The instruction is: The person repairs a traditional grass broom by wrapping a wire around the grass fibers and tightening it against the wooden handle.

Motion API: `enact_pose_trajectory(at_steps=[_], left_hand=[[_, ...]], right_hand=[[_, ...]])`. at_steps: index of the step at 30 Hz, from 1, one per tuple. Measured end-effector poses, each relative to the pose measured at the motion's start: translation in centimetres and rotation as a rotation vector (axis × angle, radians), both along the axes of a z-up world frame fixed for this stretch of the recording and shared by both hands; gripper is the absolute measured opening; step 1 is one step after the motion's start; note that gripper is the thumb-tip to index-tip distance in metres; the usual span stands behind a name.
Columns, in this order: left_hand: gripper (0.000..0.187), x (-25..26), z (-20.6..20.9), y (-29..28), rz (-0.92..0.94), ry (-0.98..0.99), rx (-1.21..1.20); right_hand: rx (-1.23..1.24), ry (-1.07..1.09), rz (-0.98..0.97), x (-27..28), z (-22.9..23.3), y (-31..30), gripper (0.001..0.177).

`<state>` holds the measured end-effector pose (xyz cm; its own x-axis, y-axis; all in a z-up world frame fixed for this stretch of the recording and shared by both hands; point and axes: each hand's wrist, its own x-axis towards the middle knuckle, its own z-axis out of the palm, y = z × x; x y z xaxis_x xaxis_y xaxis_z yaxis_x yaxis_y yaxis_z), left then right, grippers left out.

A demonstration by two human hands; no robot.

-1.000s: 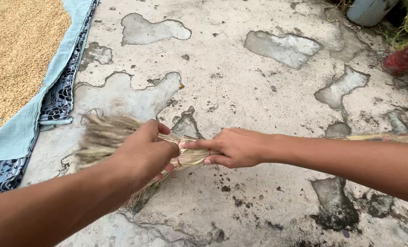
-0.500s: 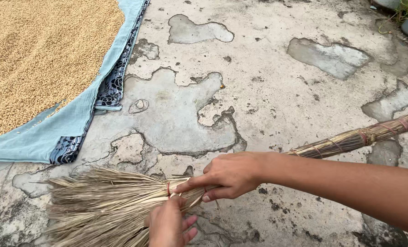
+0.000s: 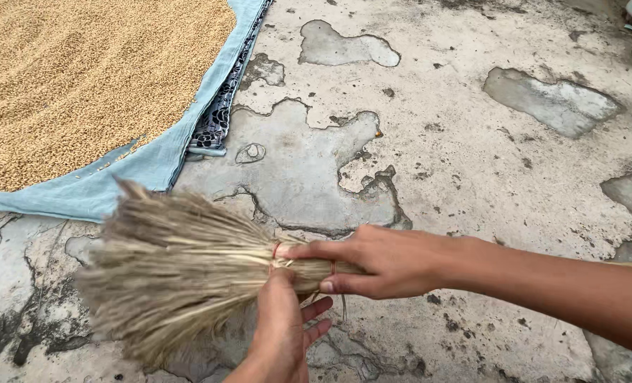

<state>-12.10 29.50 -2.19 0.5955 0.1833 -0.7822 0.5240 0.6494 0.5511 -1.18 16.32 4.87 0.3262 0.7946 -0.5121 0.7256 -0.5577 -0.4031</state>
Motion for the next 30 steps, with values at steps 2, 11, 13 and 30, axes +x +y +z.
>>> enact_pose_trajectory(at_steps=[2, 11, 13, 30], left_hand=[[0.053, -1.4, -1.7, -0.3, 0.039, 0.175, -0.12], [0.053, 0.9, -1.2, 0.6, -0.117, 0.113, 0.046], [0.054, 2.7, 1.2, 0.1, -0.138, 0.047, 0.067], [0.051, 10.1, -1.0, -9.5, -0.596, 0.012, 0.0]], right_hand=[[0.172, 0.004, 0.282, -0.7, -1.8, 1.0, 0.062], [0.012, -0.102, -0.142, 4.6, -4.0, -3.4, 0.066], [-0.075, -0.156, -0.396, 6.1, -3.0, -4.9, 0.073], [-0.153, -0.24, -0.473, 6.9, 0.0, -10.8, 0.062]])
